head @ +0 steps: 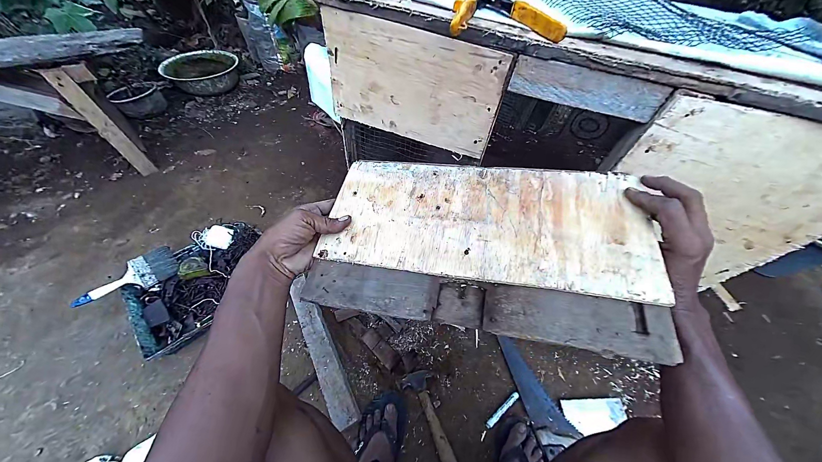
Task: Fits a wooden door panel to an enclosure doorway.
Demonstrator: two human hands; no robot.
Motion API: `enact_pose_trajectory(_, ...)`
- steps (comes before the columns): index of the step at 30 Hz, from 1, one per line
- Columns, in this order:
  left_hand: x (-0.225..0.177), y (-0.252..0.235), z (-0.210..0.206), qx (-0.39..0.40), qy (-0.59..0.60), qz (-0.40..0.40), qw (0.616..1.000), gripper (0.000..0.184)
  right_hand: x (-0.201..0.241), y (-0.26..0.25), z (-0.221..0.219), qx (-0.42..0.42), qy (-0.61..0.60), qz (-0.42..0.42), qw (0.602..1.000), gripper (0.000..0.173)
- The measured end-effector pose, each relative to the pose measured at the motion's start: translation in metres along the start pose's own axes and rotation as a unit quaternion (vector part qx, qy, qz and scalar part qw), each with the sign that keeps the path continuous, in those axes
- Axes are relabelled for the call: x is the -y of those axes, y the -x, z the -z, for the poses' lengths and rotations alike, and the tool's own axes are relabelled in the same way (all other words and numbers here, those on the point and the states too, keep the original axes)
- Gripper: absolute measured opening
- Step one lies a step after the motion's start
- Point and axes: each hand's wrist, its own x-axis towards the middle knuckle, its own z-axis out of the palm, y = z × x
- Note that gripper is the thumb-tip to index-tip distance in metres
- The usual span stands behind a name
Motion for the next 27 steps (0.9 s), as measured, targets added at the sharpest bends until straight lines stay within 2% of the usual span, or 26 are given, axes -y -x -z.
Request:
enact_pose_trajectory(3,0.001,0.002,-0.007,-0.017,-0.015,0.013,1.0,0.03,-0.006,0.001,0.002,0.02,-0.014,-0.003,1.0,0.033)
enact_pose_trajectory(7,0.004,-0.001,-0.007,-0.018,-0.047,0.028,0.998,0.047,-0.017,0.003,0.001,0.043,-0.018,-0.012,0.999,0.034)
enact_pose_trajectory(14,0.005,0.002,-0.019,-0.045,-0.07,0.061,0.995,0.046,-0.023,0.016,0.002,0.106,-0.002,-0.037,0.994,0.035)
enact_pose_trajectory(18,0.009,-0.002,-0.023,-0.079,-0.107,0.077,0.988,0.057,-0.02,0.019,0.004,0.132,0.037,-0.079,0.987,0.031)
enact_pose_trajectory(23,0.011,-0.002,-0.027,-0.112,-0.139,0.08,0.981,0.06,-0.022,0.021,-0.001,0.181,0.079,-0.166,0.966,0.026)
enact_pose_trajectory(27,0.011,-0.003,-0.026,-0.122,-0.137,0.083,0.98,0.061,-0.025,0.025,-0.006,0.207,0.094,-0.164,0.96,0.026)
